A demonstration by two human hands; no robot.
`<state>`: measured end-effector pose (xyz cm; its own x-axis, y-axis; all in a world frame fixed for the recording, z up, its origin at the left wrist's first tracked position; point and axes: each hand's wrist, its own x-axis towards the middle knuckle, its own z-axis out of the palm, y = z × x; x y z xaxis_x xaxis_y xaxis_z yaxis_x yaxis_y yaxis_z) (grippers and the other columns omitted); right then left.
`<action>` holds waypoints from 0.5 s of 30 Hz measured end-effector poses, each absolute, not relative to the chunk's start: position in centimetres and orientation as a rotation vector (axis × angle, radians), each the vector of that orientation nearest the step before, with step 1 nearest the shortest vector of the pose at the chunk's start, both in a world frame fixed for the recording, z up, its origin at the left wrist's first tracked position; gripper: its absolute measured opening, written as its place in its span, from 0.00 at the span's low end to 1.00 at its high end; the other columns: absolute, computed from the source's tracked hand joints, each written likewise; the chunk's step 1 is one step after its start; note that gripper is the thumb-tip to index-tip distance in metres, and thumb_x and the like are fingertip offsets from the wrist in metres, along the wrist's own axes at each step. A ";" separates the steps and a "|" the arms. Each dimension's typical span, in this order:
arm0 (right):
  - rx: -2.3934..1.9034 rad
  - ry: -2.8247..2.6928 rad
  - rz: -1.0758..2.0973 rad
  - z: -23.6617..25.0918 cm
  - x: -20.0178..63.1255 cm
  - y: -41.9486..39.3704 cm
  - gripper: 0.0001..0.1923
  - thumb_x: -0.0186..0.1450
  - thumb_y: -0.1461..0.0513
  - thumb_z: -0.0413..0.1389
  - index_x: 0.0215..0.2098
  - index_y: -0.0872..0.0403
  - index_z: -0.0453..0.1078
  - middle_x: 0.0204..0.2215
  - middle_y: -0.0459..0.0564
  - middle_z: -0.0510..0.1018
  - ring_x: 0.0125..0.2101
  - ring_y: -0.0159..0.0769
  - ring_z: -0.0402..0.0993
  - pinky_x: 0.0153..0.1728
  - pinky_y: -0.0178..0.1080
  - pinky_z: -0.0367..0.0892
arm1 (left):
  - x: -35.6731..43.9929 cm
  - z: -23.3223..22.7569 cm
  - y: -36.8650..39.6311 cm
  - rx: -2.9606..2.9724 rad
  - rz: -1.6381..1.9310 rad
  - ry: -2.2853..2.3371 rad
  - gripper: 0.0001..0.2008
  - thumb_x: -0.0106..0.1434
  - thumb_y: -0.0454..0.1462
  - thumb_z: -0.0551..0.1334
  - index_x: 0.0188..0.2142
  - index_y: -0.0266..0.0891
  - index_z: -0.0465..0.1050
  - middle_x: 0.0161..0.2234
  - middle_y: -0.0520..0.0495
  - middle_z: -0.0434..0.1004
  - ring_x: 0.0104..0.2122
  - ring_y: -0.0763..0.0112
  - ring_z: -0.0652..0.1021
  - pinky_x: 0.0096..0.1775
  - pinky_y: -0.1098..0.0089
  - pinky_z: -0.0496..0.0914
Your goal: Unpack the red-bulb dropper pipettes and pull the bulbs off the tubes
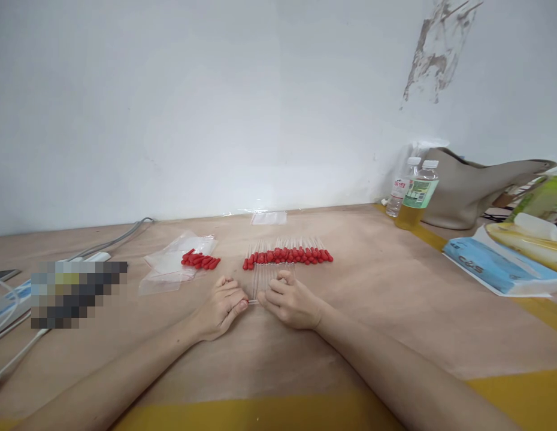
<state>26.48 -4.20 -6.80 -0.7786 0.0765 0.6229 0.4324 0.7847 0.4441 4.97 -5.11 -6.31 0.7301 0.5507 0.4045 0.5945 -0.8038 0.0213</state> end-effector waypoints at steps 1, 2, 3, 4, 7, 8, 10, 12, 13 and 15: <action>-0.362 -2.372 -0.797 -6.6 26.6 -4.3 0.10 0.64 0.69 0.44 0.34 0.58 0.67 0.20 0.43 0.64 0.26 0.29 0.54 0.37 0.39 0.50 | 5.0 -6.3 -5.2 -2.827 -0.604 -0.929 0.13 0.64 0.35 0.45 0.26 0.37 0.61 0.23 0.50 0.66 0.27 0.71 0.64 0.37 0.65 0.56; -0.351 -2.367 -0.803 -6.5 26.7 -4.5 0.10 0.64 0.69 0.44 0.35 0.58 0.67 0.19 0.43 0.64 0.26 0.29 0.54 0.37 0.39 0.50 | 5.0 -6.3 -5.4 -2.833 -0.601 -0.918 0.13 0.64 0.35 0.45 0.26 0.37 0.61 0.23 0.50 0.67 0.27 0.71 0.64 0.37 0.65 0.56; -0.342 -2.364 -0.804 -6.4 26.8 -4.7 0.11 0.64 0.69 0.43 0.35 0.57 0.67 0.19 0.43 0.64 0.26 0.29 0.54 0.37 0.39 0.50 | 5.1 -6.3 -5.5 -2.838 -0.595 -0.908 0.13 0.64 0.35 0.45 0.26 0.37 0.61 0.23 0.50 0.67 0.27 0.71 0.64 0.37 0.65 0.56; -0.338 -2.367 -0.799 -6.4 27.0 -4.8 0.11 0.64 0.69 0.43 0.35 0.57 0.67 0.19 0.43 0.64 0.26 0.29 0.55 0.37 0.38 0.50 | 5.0 -6.3 -5.7 -2.843 -0.587 -0.899 0.13 0.64 0.35 0.45 0.26 0.37 0.61 0.23 0.50 0.67 0.27 0.71 0.64 0.36 0.65 0.56; -0.361 -2.394 -0.745 -6.5 28.0 -4.8 0.11 0.64 0.68 0.43 0.36 0.56 0.67 0.19 0.43 0.65 0.26 0.30 0.56 0.38 0.39 0.50 | 4.4 -6.3 -5.9 -2.837 -0.597 -0.960 0.13 0.64 0.36 0.45 0.26 0.37 0.62 0.24 0.50 0.67 0.26 0.71 0.65 0.35 0.66 0.56; -0.412 -2.384 -0.702 -6.5 28.5 -4.7 0.11 0.64 0.68 0.43 0.36 0.56 0.67 0.19 0.44 0.66 0.26 0.30 0.57 0.38 0.39 0.49 | 3.9 -6.1 -5.8 -2.802 -0.639 -1.040 0.13 0.64 0.36 0.45 0.26 0.37 0.62 0.23 0.50 0.67 0.26 0.71 0.65 0.34 0.66 0.57; -0.627 -2.293 -0.574 -6.3 29.4 -4.2 0.10 0.64 0.66 0.44 0.35 0.56 0.68 0.21 0.45 0.68 0.27 0.30 0.58 0.39 0.39 0.49 | 2.5 -5.2 -5.2 -2.667 -0.803 -1.301 0.15 0.64 0.38 0.44 0.26 0.38 0.63 0.24 0.50 0.67 0.26 0.70 0.66 0.33 0.67 0.58; -0.910 -2.152 -0.423 -6.0 30.3 -3.5 0.10 0.63 0.64 0.45 0.33 0.55 0.69 0.22 0.45 0.70 0.28 0.30 0.60 0.39 0.39 0.47 | 0.6 -3.6 -4.1 -2.470 -1.034 -1.631 0.15 0.63 0.40 0.43 0.29 0.38 0.64 0.26 0.49 0.68 0.28 0.69 0.68 0.32 0.69 0.60; -1.043 -2.095 -0.356 -5.7 30.6 -3.2 0.11 0.63 0.64 0.45 0.32 0.54 0.69 0.23 0.46 0.71 0.28 0.30 0.62 0.39 0.39 0.47 | -0.6 -2.6 -3.3 -2.353 -1.159 -1.777 0.15 0.63 0.40 0.43 0.32 0.39 0.65 0.28 0.49 0.69 0.30 0.68 0.69 0.33 0.69 0.61; -1.271 -2.054 -0.239 -5.2 31.1 -2.8 0.12 0.62 0.65 0.44 0.28 0.54 0.69 0.24 0.46 0.72 0.28 0.30 0.64 0.38 0.39 0.46 | -2.8 -0.5 -1.4 -2.143 -1.317 -1.986 0.15 0.59 0.40 0.45 0.37 0.39 0.67 0.31 0.50 0.70 0.33 0.68 0.70 0.34 0.70 0.63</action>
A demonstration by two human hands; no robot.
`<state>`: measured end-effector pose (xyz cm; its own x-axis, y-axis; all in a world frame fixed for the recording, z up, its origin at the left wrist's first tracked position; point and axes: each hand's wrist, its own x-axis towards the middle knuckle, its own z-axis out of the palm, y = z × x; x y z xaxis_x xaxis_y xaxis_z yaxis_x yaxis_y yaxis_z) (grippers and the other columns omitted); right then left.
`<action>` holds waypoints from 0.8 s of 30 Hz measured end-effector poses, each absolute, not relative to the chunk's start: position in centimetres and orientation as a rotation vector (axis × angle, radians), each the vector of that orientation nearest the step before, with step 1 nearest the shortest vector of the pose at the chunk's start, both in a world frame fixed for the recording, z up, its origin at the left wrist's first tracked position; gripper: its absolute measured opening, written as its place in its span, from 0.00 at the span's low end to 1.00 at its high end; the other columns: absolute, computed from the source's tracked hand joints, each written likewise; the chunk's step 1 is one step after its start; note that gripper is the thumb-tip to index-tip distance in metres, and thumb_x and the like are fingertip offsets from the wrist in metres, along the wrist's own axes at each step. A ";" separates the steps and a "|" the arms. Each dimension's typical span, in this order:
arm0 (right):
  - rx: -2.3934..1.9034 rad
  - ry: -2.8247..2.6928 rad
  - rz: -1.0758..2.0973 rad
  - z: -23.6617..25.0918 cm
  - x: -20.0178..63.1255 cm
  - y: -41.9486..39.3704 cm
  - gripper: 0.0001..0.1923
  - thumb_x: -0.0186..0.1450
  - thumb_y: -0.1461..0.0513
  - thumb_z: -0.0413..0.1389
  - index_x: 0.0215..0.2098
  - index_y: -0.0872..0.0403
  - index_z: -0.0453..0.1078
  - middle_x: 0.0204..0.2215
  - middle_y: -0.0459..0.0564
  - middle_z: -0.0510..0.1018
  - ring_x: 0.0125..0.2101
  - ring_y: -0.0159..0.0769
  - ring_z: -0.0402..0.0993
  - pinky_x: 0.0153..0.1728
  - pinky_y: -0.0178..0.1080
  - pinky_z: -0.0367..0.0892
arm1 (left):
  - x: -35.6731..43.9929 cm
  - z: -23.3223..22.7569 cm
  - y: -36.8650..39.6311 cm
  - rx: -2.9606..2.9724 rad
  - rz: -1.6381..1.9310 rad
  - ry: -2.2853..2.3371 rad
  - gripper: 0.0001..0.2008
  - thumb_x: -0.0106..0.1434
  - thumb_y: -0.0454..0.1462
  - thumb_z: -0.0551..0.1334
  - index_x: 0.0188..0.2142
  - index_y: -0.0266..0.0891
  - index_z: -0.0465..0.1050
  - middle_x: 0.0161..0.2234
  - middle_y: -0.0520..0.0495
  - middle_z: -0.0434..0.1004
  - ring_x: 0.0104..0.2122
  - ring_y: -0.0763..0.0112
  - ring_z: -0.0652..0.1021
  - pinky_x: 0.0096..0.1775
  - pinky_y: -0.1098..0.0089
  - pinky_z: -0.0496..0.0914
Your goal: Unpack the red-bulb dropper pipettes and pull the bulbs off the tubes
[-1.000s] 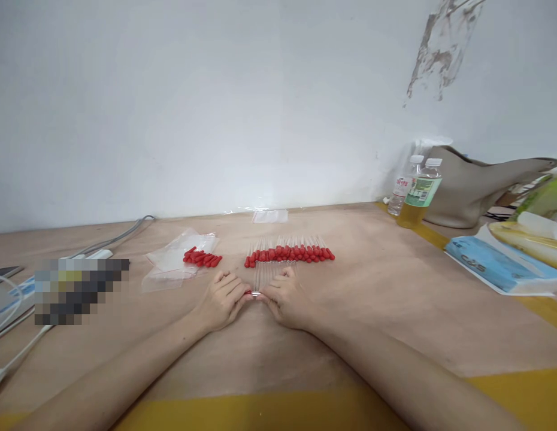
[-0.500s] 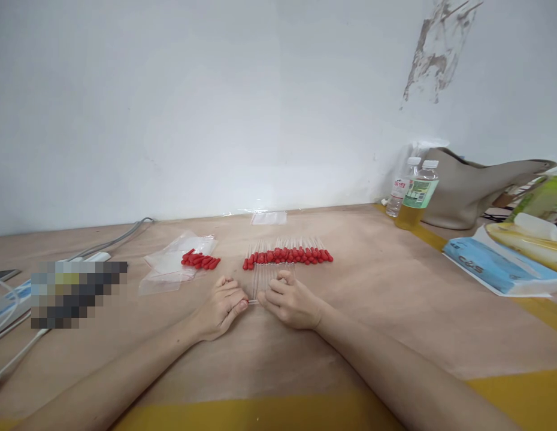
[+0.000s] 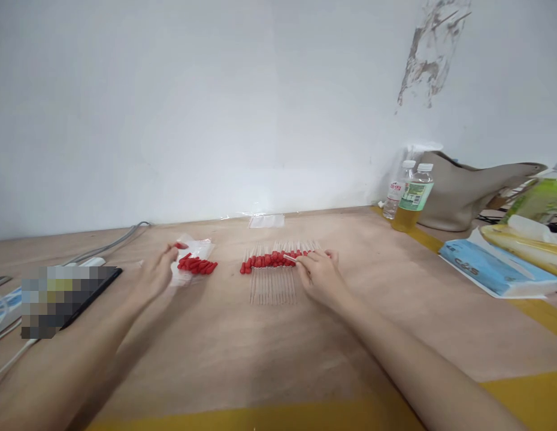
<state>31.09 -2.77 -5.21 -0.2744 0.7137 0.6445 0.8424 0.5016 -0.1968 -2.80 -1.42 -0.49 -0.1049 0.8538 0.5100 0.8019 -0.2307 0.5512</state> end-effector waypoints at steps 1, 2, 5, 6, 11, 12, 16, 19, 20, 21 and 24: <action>-1.376 -2.058 -0.181 -5.0 31.2 -2.6 0.12 0.62 0.65 0.44 0.26 0.54 0.68 0.23 0.45 0.73 0.28 0.30 0.65 0.37 0.38 0.46 | -3.8 0.4 -0.4 1.954 1.260 1.965 0.15 0.57 0.39 0.47 0.37 0.38 0.69 0.32 0.50 0.71 0.34 0.67 0.70 0.34 0.71 0.64; -1.476 -2.064 -0.123 -4.9 31.3 -2.5 0.12 0.61 0.65 0.44 0.24 0.55 0.67 0.23 0.45 0.73 0.28 0.31 0.66 0.36 0.38 0.47 | -4.7 1.1 0.6 1.850 1.197 2.020 0.16 0.55 0.39 0.48 0.37 0.37 0.70 0.32 0.49 0.72 0.33 0.67 0.71 0.33 0.71 0.64; -1.716 -2.054 0.007 -4.9 31.5 -2.3 0.09 0.59 0.65 0.45 0.27 0.55 0.65 0.25 0.47 0.74 0.29 0.34 0.68 0.34 0.37 0.48 | -6.5 1.9 3.0 1.770 1.017 2.085 0.16 0.51 0.38 0.51 0.36 0.37 0.72 0.34 0.48 0.74 0.34 0.66 0.72 0.32 0.72 0.65; -1.766 -2.042 0.029 -5.0 31.6 -2.3 0.08 0.59 0.65 0.45 0.29 0.55 0.65 0.26 0.48 0.75 0.30 0.35 0.68 0.33 0.36 0.48 | -6.9 1.7 3.6 1.768 0.974 2.108 0.15 0.50 0.37 0.52 0.36 0.37 0.72 0.34 0.48 0.75 0.34 0.66 0.73 0.32 0.72 0.65; -1.844 -2.038 0.110 -5.2 31.8 -2.2 0.08 0.59 0.63 0.45 0.28 0.56 0.64 0.27 0.51 0.74 0.28 0.35 0.68 0.27 0.34 0.51 | -7.4 -0.8 5.7 1.755 0.787 2.215 0.16 0.47 0.37 0.57 0.38 0.38 0.70 0.31 0.48 0.76 0.29 0.67 0.75 0.30 0.73 0.66; -1.833 -2.042 0.126 -5.2 31.9 -2.2 0.08 0.59 0.63 0.46 0.26 0.56 0.64 0.26 0.51 0.74 0.27 0.34 0.68 0.26 0.33 0.51 | -7.5 -1.3 6.0 1.752 0.778 2.228 0.17 0.46 0.38 0.58 0.38 0.38 0.69 0.30 0.48 0.76 0.28 0.67 0.75 0.29 0.72 0.66; -1.771 -2.056 0.197 -5.4 32.0 -2.0 0.10 0.56 0.64 0.48 0.19 0.55 0.65 0.22 0.50 0.73 0.24 0.33 0.67 0.23 0.33 0.52 | -7.6 -2.7 6.7 1.757 0.745 2.244 0.16 0.45 0.38 0.59 0.35 0.37 0.68 0.27 0.48 0.75 0.25 0.67 0.74 0.27 0.72 0.65; -1.699 -2.052 0.307 -5.9 31.8 -1.8 0.08 0.55 0.65 0.49 0.21 0.55 0.67 0.20 0.48 0.73 0.22 0.33 0.67 0.22 0.32 0.53 | -7.6 -2.5 6.7 1.777 0.736 2.239 0.13 0.46 0.41 0.58 0.32 0.37 0.68 0.28 0.48 0.75 0.26 0.66 0.74 0.27 0.71 0.64; -1.674 -2.038 0.345 -6.1 31.6 -1.7 0.06 0.55 0.65 0.50 0.23 0.55 0.68 0.21 0.48 0.73 0.22 0.32 0.67 0.22 0.32 0.54 | -7.5 -2.2 6.5 1.794 0.756 2.264 0.13 0.47 0.42 0.58 0.32 0.37 0.68 0.28 0.47 0.75 0.26 0.65 0.74 0.27 0.71 0.64; -1.654 -2.018 0.379 -6.3 31.5 -1.7 0.05 0.54 0.65 0.51 0.26 0.55 0.69 0.21 0.48 0.73 0.22 0.32 0.67 0.22 0.32 0.54 | -7.4 -1.8 6.4 1.815 0.794 2.305 0.13 0.48 0.43 0.57 0.31 0.37 0.69 0.29 0.46 0.74 0.28 0.64 0.74 0.28 0.70 0.64; -1.641 -1.936 0.432 -6.6 30.8 -1.6 0.07 0.54 0.64 0.52 0.31 0.56 0.69 0.22 0.47 0.73 0.23 0.32 0.68 0.22 0.32 0.56 | -6.4 -0.6 5.7 1.927 0.987 2.414 0.12 0.51 0.44 0.56 0.30 0.38 0.69 0.29 0.45 0.73 0.31 0.63 0.73 0.30 0.69 0.64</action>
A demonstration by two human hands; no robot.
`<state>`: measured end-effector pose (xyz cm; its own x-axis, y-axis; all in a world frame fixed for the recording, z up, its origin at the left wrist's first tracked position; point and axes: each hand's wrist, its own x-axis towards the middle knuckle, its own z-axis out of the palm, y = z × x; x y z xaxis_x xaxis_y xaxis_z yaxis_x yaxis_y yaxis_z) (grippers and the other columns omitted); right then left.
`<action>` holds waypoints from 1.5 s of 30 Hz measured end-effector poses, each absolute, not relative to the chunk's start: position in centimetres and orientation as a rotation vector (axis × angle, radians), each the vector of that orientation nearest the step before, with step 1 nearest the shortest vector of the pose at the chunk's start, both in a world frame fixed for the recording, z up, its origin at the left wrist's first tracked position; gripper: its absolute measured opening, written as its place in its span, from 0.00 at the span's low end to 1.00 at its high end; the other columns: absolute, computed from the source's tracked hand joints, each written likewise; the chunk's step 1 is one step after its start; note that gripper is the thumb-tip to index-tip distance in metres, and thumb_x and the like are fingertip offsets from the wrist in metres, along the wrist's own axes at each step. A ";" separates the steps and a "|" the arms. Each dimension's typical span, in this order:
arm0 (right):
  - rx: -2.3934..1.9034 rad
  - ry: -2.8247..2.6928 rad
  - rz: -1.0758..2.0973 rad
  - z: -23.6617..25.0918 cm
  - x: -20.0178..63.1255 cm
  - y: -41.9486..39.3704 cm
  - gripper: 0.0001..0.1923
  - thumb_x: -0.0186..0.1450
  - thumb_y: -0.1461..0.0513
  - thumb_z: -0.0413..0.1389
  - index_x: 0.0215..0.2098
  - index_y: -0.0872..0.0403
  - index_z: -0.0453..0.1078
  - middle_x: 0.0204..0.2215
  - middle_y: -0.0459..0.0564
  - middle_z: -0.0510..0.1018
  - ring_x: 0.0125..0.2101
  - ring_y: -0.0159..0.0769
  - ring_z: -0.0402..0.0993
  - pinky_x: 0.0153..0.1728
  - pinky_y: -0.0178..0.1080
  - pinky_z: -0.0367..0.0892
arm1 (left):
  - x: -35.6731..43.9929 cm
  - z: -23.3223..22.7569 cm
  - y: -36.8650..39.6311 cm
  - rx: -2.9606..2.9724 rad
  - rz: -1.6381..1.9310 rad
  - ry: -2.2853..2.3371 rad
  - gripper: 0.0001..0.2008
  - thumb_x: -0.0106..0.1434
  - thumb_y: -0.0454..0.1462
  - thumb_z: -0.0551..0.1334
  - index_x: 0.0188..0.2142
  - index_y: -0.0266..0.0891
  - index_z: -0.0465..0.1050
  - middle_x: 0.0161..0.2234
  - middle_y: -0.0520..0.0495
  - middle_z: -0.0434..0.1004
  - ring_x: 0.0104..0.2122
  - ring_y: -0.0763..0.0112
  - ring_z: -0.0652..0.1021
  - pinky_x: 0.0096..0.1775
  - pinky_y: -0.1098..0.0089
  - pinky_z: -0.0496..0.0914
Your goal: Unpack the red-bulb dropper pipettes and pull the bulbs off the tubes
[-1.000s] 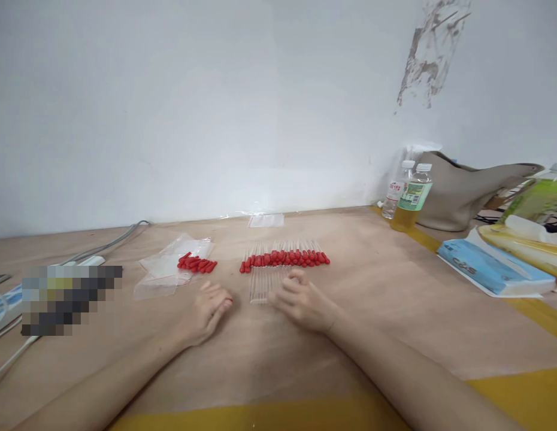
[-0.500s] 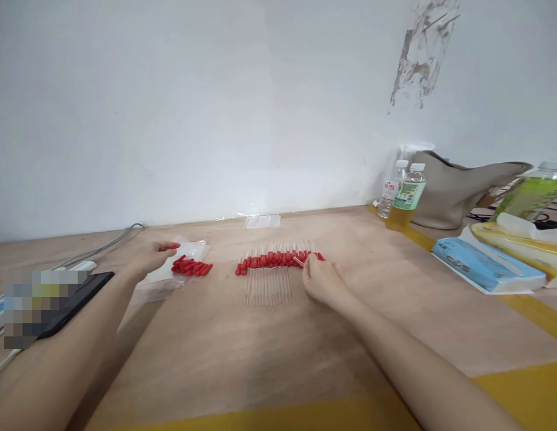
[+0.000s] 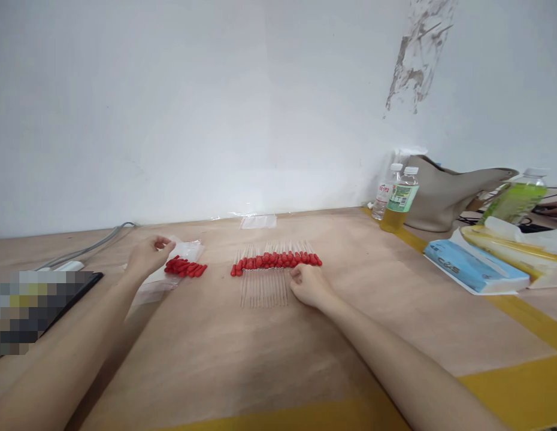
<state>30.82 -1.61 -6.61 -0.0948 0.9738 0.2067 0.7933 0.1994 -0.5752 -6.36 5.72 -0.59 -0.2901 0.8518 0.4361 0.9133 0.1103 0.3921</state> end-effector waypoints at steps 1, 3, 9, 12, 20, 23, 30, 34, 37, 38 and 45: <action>-1.648 -1.913 0.430 -6.6 30.6 -1.6 0.07 0.54 0.63 0.52 0.31 0.56 0.68 0.22 0.47 0.74 0.23 0.32 0.68 0.22 0.32 0.56 | -5.7 -0.3 5.4 -1.803 -0.960 -2.189 0.12 0.51 0.44 0.56 0.29 0.39 0.69 0.29 0.46 0.73 0.31 0.63 0.73 0.31 0.69 0.64; -1.675 -1.883 0.400 -6.7 30.2 -1.6 0.07 0.54 0.62 0.52 0.31 0.55 0.68 0.22 0.46 0.74 0.24 0.32 0.68 0.23 0.32 0.55 | -3.9 -0.1 4.8 -1.876 -1.023 -2.041 0.11 0.51 0.44 0.56 0.28 0.39 0.68 0.28 0.47 0.72 0.31 0.64 0.72 0.32 0.69 0.64; -1.747 -1.826 0.340 -7.2 29.6 -1.2 0.08 0.55 0.60 0.53 0.33 0.53 0.68 0.24 0.45 0.74 0.25 0.32 0.68 0.22 0.32 0.53 | 2.9 -3.0 2.3 -2.378 -1.038 -1.698 0.09 0.54 0.42 0.55 0.24 0.39 0.63 0.26 0.50 0.68 0.30 0.68 0.71 0.34 0.68 0.64; -1.725 -1.809 0.339 -7.6 29.5 -1.0 0.09 0.56 0.58 0.52 0.32 0.53 0.68 0.25 0.46 0.74 0.26 0.32 0.69 0.23 0.32 0.54 | 4.7 -5.1 1.5 -2.555 -1.025 -1.721 0.10 0.54 0.43 0.56 0.27 0.38 0.62 0.29 0.50 0.67 0.28 0.70 0.71 0.32 0.68 0.66; -1.699 -1.845 0.329 -7.8 29.8 -1.2 0.10 0.59 0.56 0.50 0.32 0.52 0.70 0.26 0.47 0.76 0.27 0.33 0.70 0.23 0.33 0.55 | 4.3 -6.7 2.2 -2.763 -1.182 -1.804 0.10 0.53 0.41 0.58 0.33 0.37 0.64 0.30 0.48 0.70 0.30 0.68 0.73 0.32 0.66 0.69; -1.664 -1.857 0.315 -8.1 30.3 -1.1 0.10 0.60 0.58 0.49 0.33 0.52 0.70 0.28 0.47 0.76 0.26 0.32 0.70 0.24 0.33 0.56 | 4.2 -6.9 2.5 -2.771 -1.234 -1.777 0.07 0.53 0.39 0.57 0.30 0.38 0.64 0.28 0.48 0.71 0.30 0.68 0.73 0.33 0.66 0.69; -1.665 -1.865 0.273 -8.3 30.8 -0.8 0.10 0.60 0.61 0.48 0.31 0.53 0.70 0.28 0.48 0.76 0.25 0.32 0.69 0.23 0.33 0.55 | 3.9 -8.2 2.6 -2.422 -1.595 -1.973 0.10 0.53 0.39 0.56 0.34 0.37 0.63 0.32 0.46 0.70 0.31 0.68 0.74 0.34 0.66 0.69; -1.634 -1.840 0.269 -8.3 30.7 -1.0 0.09 0.60 0.60 0.48 0.31 0.53 0.70 0.26 0.47 0.75 0.24 0.31 0.68 0.22 0.32 0.56 | 3.6 -8.5 1.9 -2.247 -1.862 -1.940 0.11 0.52 0.39 0.58 0.34 0.38 0.61 0.32 0.47 0.69 0.32 0.69 0.73 0.36 0.66 0.69; -1.512 -1.784 0.175 -8.3 30.4 -1.2 0.09 0.59 0.59 0.49 0.34 0.53 0.69 0.29 0.49 0.72 0.28 0.33 0.69 0.26 0.34 0.60 | 3.5 -8.4 0.1 -2.299 -1.910 -1.835 0.11 0.53 0.39 0.58 0.34 0.38 0.60 0.32 0.48 0.68 0.32 0.70 0.73 0.36 0.68 0.70; -1.435 -1.765 0.125 -8.3 30.2 -1.3 0.11 0.58 0.58 0.50 0.36 0.53 0.68 0.32 0.50 0.71 0.31 0.35 0.69 0.29 0.36 0.62 | 3.5 -8.3 -0.6 -2.366 -1.872 -1.772 0.10 0.54 0.38 0.58 0.35 0.38 0.60 0.32 0.48 0.68 0.33 0.70 0.73 0.36 0.68 0.70; -0.945 -2.001 -0.210 -7.3 29.0 -2.9 0.24 0.58 0.53 0.53 0.51 0.52 0.61 0.46 0.56 0.65 0.46 0.42 0.60 0.45 0.46 0.55 | 4.4 -7.9 -4.5 -2.667 -1.241 -1.229 0.08 0.59 0.32 0.52 0.39 0.40 0.63 0.35 0.47 0.71 0.36 0.69 0.73 0.39 0.67 0.68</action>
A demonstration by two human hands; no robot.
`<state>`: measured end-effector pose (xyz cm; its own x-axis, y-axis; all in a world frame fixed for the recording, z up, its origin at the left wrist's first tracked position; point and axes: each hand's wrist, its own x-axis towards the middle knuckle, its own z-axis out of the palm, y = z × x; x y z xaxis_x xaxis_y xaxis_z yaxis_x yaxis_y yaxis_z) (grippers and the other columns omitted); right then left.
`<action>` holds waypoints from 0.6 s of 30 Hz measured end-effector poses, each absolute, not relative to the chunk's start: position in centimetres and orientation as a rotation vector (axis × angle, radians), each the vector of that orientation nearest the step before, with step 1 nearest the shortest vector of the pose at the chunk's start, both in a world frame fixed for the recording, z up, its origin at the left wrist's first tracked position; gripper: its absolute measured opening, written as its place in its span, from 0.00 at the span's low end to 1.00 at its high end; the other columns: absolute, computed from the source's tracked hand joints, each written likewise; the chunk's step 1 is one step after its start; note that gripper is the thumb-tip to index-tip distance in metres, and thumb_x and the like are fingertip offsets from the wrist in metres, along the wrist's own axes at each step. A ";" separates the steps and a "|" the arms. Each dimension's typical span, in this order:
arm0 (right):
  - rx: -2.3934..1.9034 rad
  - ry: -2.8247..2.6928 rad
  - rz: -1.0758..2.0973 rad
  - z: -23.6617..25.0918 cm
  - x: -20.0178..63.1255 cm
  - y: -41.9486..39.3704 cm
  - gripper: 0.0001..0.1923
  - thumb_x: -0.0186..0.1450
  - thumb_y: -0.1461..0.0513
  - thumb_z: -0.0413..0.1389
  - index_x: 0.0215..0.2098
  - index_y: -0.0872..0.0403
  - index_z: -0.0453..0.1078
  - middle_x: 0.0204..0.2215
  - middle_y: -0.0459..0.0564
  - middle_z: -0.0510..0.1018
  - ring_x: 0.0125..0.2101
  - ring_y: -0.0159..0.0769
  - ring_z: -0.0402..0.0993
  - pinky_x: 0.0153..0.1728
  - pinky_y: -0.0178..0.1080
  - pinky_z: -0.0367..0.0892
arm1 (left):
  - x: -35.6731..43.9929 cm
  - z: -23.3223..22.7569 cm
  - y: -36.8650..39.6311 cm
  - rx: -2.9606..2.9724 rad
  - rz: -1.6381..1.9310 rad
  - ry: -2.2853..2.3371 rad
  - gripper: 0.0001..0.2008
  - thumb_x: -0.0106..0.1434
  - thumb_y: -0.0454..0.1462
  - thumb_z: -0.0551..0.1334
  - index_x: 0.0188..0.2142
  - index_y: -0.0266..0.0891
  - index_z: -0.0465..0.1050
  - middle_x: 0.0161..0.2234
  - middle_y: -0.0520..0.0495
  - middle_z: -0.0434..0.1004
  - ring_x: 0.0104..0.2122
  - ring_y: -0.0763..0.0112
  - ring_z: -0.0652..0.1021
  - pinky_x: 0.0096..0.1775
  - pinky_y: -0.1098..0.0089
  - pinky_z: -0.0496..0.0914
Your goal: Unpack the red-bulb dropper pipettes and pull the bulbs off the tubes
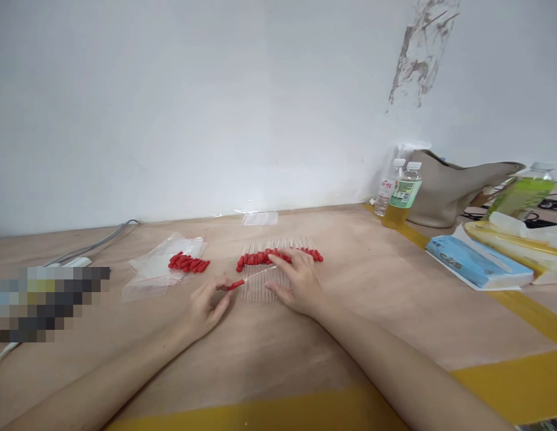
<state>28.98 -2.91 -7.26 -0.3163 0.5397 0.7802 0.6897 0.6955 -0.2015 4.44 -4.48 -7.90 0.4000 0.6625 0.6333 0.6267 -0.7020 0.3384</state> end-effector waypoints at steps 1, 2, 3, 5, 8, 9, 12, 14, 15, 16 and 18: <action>-0.907 -2.072 -0.251 -7.2 28.8 -3.1 0.22 0.59 0.54 0.53 0.50 0.51 0.62 0.45 0.54 0.67 0.46 0.41 0.60 0.46 0.47 0.53 | 4.6 -7.9 -4.6 2.655 1.184 1.149 0.08 0.59 0.32 0.52 0.39 0.40 0.63 0.35 0.47 0.71 0.37 0.70 0.73 0.39 0.68 0.68; -0.872 -2.135 -0.288 -7.2 28.6 -3.3 0.19 0.60 0.54 0.52 0.49 0.50 0.63 0.42 0.52 0.70 0.44 0.40 0.61 0.47 0.47 0.50 | 4.7 -8.0 -4.7 2.702 1.174 1.108 0.09 0.59 0.31 0.51 0.39 0.40 0.63 0.35 0.47 0.71 0.37 0.70 0.73 0.39 0.69 0.68; -0.843 -2.185 -0.319 -7.2 28.5 -3.4 0.17 0.61 0.55 0.51 0.47 0.50 0.65 0.39 0.50 0.72 0.43 0.38 0.62 0.47 0.47 0.49 | 4.8 -8.0 -4.6 2.735 1.172 1.075 0.09 0.59 0.31 0.51 0.40 0.40 0.63 0.35 0.46 0.71 0.36 0.71 0.73 0.39 0.69 0.68; -0.812 -2.238 -0.364 -7.4 28.1 -3.5 0.12 0.62 0.57 0.50 0.43 0.50 0.67 0.32 0.47 0.73 0.38 0.34 0.63 0.47 0.47 0.47 | 4.9 -8.1 -4.6 2.774 1.177 1.029 0.09 0.59 0.30 0.51 0.40 0.40 0.63 0.36 0.46 0.71 0.36 0.71 0.73 0.39 0.70 0.68; -0.806 -2.260 -0.397 -7.6 27.6 -3.5 0.10 0.63 0.58 0.48 0.38 0.50 0.70 0.25 0.45 0.72 0.32 0.32 0.62 0.44 0.45 0.48 | 5.2 -8.0 -4.6 2.794 1.164 0.967 0.12 0.59 0.29 0.51 0.42 0.40 0.63 0.37 0.47 0.71 0.38 0.72 0.72 0.41 0.71 0.67; -0.809 -2.263 -0.395 -7.7 27.4 -3.5 0.10 0.63 0.59 0.48 0.36 0.51 0.70 0.24 0.45 0.71 0.31 0.32 0.61 0.43 0.44 0.48 | 5.3 -7.8 -4.7 2.794 1.157 0.953 0.13 0.59 0.29 0.51 0.43 0.40 0.62 0.39 0.46 0.70 0.39 0.72 0.72 0.42 0.70 0.67; -0.835 -2.266 -0.344 -7.7 26.9 -3.7 0.11 0.64 0.60 0.46 0.31 0.54 0.69 0.23 0.45 0.70 0.30 0.31 0.59 0.40 0.42 0.49 | 6.0 -7.4 -4.9 2.795 1.125 0.962 0.16 0.59 0.31 0.53 0.48 0.38 0.60 0.44 0.42 0.67 0.44 0.68 0.69 0.45 0.67 0.66; -0.837 -2.267 -0.296 -7.8 26.6 -3.8 0.12 0.64 0.61 0.45 0.29 0.55 0.68 0.22 0.45 0.69 0.29 0.31 0.59 0.39 0.41 0.49 | 6.5 -7.3 -4.9 2.835 1.073 0.981 0.16 0.60 0.34 0.54 0.48 0.38 0.61 0.43 0.42 0.67 0.43 0.67 0.69 0.44 0.66 0.65; -0.826 -2.268 -0.278 -7.8 26.5 -3.9 0.13 0.64 0.61 0.45 0.27 0.56 0.67 0.21 0.45 0.69 0.28 0.30 0.58 0.38 0.41 0.48 | 6.6 -7.3 -4.9 2.873 1.048 0.987 0.13 0.61 0.35 0.54 0.46 0.37 0.63 0.40 0.43 0.69 0.40 0.67 0.70 0.42 0.66 0.66; -0.808 -2.270 -0.264 -7.9 26.4 -4.0 0.14 0.64 0.62 0.44 0.25 0.56 0.67 0.20 0.45 0.68 0.27 0.30 0.57 0.38 0.40 0.48 | 6.8 -7.3 -4.8 2.920 1.022 0.996 0.11 0.61 0.35 0.53 0.43 0.37 0.65 0.37 0.44 0.70 0.37 0.68 0.70 0.40 0.66 0.65; -0.767 -2.275 -0.238 -8.0 26.2 -4.1 0.16 0.65 0.61 0.44 0.22 0.57 0.65 0.19 0.45 0.66 0.25 0.29 0.56 0.36 0.39 0.48 | 6.9 -7.3 -4.8 3.026 0.968 1.022 0.08 0.62 0.35 0.51 0.36 0.37 0.67 0.30 0.46 0.70 0.31 0.69 0.69 0.34 0.67 0.64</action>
